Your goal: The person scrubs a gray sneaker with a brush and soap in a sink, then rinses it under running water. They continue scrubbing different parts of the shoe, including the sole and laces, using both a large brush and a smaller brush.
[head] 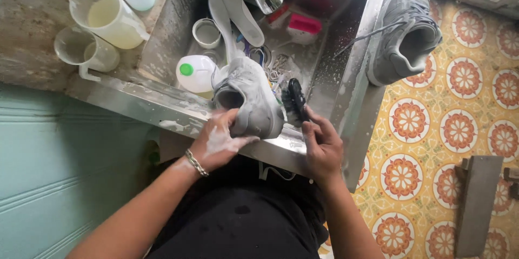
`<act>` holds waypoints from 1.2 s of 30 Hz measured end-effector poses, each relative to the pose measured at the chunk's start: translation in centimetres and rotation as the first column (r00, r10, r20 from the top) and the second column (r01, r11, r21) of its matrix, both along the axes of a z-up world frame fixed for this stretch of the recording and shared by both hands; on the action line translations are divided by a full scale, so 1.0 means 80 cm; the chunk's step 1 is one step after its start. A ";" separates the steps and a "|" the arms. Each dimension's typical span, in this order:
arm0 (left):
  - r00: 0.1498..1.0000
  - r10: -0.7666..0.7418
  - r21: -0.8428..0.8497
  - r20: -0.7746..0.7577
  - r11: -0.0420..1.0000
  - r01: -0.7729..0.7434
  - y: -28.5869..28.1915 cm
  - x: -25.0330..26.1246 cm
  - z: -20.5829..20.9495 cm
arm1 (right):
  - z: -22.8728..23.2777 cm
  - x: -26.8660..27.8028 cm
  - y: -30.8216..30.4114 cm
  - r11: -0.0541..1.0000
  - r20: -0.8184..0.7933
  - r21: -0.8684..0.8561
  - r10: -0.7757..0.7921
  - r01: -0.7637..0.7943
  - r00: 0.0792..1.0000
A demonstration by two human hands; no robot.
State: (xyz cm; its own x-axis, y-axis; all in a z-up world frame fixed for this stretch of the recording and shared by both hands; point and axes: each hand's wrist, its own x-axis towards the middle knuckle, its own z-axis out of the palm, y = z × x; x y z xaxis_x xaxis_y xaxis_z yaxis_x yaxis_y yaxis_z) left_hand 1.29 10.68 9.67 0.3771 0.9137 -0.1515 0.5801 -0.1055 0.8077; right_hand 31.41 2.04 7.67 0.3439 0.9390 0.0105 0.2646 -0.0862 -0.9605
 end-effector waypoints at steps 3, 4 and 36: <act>0.980 0.034 0.002 0.198 0.999 -0.035 -0.021 0.021 -0.028 | 0.013 0.002 -0.016 0.999 0.174 -0.045 -0.013 0.022 0.985; 0.983 0.027 0.103 0.180 0.994 -0.046 -0.025 0.029 -0.046 | 0.034 -0.009 -0.016 0.999 0.257 -0.025 0.036 -0.030 0.966; 0.819 0.302 -0.284 0.487 0.942 -0.179 -0.036 0.091 0.043 | 0.046 -0.058 -0.031 0.955 0.290 0.297 -0.080 -0.010 0.954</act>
